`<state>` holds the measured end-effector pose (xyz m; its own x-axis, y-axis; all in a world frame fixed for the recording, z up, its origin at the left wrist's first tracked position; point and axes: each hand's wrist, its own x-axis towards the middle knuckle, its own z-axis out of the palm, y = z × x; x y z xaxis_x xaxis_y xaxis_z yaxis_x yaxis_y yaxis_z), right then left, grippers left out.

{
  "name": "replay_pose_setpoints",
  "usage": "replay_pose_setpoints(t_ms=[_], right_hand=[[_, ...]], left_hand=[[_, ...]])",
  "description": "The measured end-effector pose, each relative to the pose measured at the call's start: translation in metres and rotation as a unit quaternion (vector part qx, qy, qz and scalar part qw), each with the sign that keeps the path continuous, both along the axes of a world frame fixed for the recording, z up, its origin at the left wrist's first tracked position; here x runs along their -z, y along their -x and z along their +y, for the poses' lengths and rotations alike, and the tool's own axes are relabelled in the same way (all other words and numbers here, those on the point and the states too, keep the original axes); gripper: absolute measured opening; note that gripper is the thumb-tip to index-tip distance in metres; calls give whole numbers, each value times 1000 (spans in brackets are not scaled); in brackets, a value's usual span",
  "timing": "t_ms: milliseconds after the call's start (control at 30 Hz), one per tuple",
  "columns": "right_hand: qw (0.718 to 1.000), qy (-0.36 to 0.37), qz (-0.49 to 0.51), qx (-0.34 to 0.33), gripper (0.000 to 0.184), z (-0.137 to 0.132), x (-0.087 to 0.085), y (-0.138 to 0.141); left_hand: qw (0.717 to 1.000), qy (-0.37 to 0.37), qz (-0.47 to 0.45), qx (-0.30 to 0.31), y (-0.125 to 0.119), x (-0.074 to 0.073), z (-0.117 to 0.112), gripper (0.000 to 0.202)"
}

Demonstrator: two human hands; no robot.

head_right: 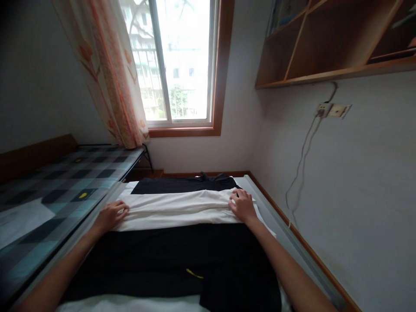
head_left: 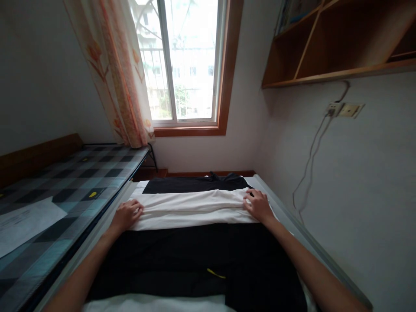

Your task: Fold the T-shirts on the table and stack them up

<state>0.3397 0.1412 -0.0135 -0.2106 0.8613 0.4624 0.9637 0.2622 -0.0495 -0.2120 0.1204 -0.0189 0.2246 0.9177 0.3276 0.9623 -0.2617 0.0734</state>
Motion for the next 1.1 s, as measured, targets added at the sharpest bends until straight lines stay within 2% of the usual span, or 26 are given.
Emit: replay_pose_setpoints(t_ms=[67,133,233,300,367,433,600,733,867,933,1100], right_hand=[[1000,4,17,-22,31,11,-6,23],[998,26,32,-45,40,24,-7,50],[995,85,33,-44,55,38,5,83],[989,142,21,-22,66,42,17,90],[982,190,5,3,74,44,27,83],[977,212,-10,24,79,46,32,64],[975,206,-34,82,78,53,32,11],[975,181,-28,125,73,52,35,-3],[981,135,-43,136,70,45,30,10],[986,110,-44,116,68,40,24,25],[990,137,-30,-28,68,31,14,82]], left_hand=[[1000,-20,-18,-2,-23,-4,10,30],[999,-12,-35,23,-50,-4,22,34],[999,17,-38,22,-82,8,36,43],[999,46,-19,-5,-91,19,38,51],[997,73,0,-34,-91,27,36,58],[994,91,7,-58,-84,31,32,64],[990,95,7,-103,-67,30,28,70],[990,75,4,-117,-63,33,30,65],[992,51,9,-117,-58,36,34,58],[992,47,10,-120,-53,35,37,55],[988,70,10,-135,-39,29,44,50]])
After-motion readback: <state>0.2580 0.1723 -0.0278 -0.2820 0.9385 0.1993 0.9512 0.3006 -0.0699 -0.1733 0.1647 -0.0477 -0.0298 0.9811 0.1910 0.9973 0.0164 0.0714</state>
